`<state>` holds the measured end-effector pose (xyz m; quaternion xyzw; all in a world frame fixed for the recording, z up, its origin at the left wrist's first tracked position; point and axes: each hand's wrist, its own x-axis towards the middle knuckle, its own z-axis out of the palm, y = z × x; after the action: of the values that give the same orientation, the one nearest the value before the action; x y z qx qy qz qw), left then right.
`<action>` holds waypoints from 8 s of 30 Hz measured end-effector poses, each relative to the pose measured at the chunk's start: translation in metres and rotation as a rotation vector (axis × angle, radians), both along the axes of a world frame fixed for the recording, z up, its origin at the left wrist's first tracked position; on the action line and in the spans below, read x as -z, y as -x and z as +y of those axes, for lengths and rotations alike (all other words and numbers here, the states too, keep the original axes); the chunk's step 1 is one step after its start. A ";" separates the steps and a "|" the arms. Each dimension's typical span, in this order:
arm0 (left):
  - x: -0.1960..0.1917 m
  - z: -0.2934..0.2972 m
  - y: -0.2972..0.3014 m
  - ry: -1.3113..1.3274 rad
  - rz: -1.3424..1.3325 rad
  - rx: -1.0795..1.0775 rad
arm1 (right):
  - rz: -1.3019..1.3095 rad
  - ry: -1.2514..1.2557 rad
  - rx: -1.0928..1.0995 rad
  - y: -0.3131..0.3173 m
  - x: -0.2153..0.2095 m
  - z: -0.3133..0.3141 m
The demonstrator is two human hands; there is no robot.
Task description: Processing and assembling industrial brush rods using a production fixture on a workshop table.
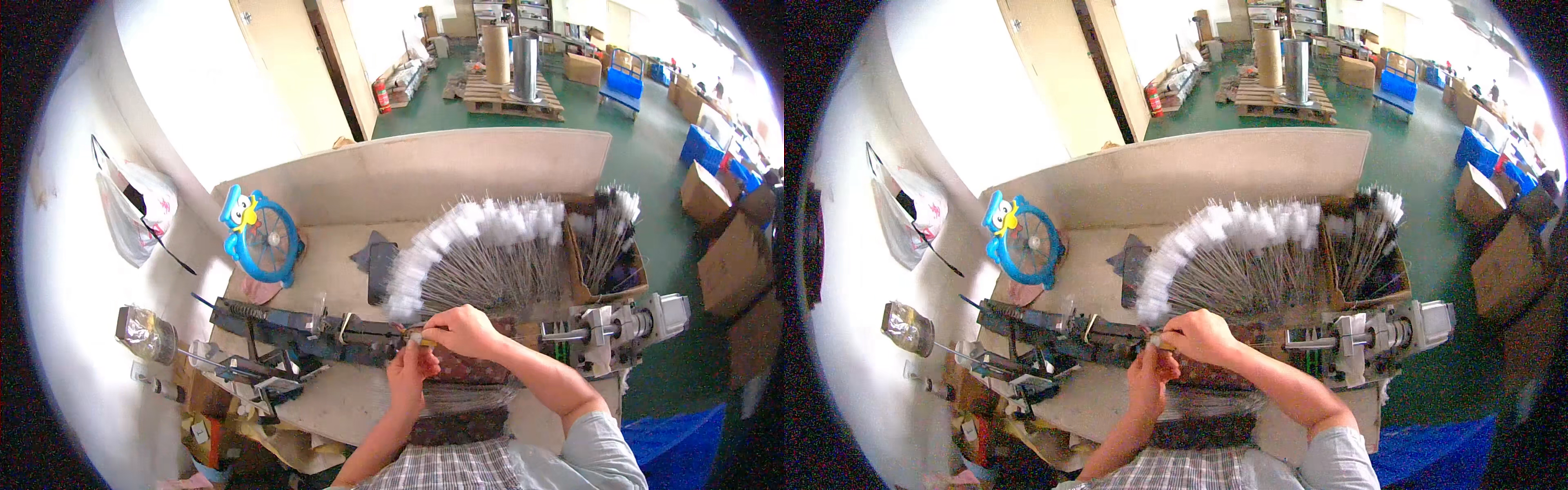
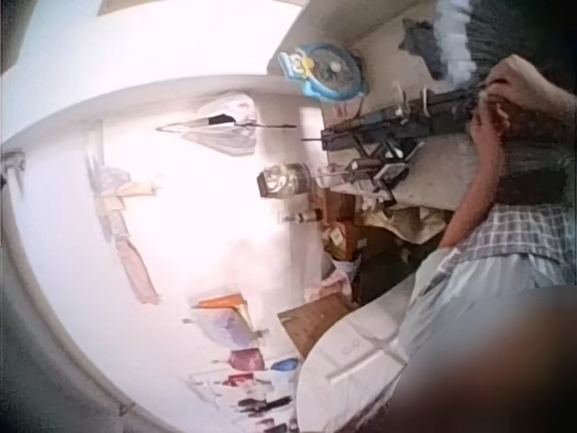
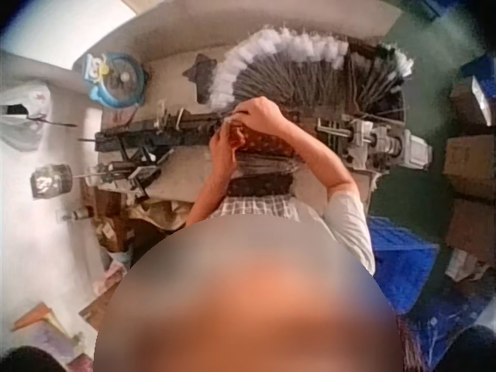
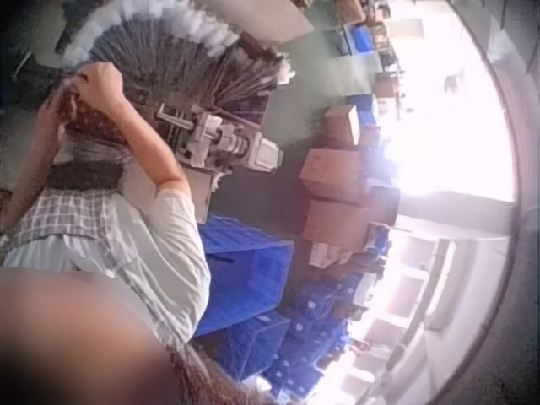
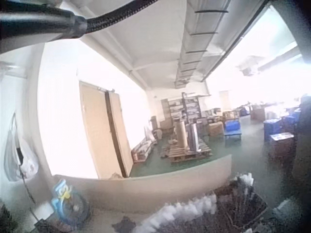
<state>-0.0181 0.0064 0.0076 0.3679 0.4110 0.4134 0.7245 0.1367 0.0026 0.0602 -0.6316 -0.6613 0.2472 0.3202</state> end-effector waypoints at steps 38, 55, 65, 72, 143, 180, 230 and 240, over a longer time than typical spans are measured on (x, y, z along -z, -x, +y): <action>0.005 0.000 -0.012 0.123 -0.324 -0.154 | -0.305 -0.571 0.087 0.014 0.009 -0.029; 0.000 0.001 -0.010 0.301 -0.494 -0.191 | -0.334 -0.507 0.159 0.032 0.012 -0.025; 0.006 -0.002 -0.007 0.249 -0.519 -0.171 | -0.300 -0.508 0.251 0.040 0.007 -0.025; 0.000 -0.003 -0.012 0.160 -0.430 -0.177 | -0.370 -0.516 0.291 0.031 0.012 -0.034; -0.014 -0.010 -0.003 0.218 -0.322 -0.006 | -0.399 -0.414 0.089 -0.007 0.000 -0.055; 0.061 -0.009 0.142 0.299 -0.172 -0.255 | -0.420 0.372 -0.065 -0.046 0.055 -0.134; -0.006 0.037 -0.064 -1.877 0.949 0.389 | -0.177 -0.106 0.040 -0.091 -0.019 -0.086; 0.014 -0.012 0.072 -0.378 0.525 0.168 | -0.202 -0.438 -0.151 0.025 0.020 0.021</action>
<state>-0.0899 -0.0057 -0.0060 0.6221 0.4681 0.3123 0.5443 0.1113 0.0239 0.0400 -0.5177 -0.7730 0.0566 0.3623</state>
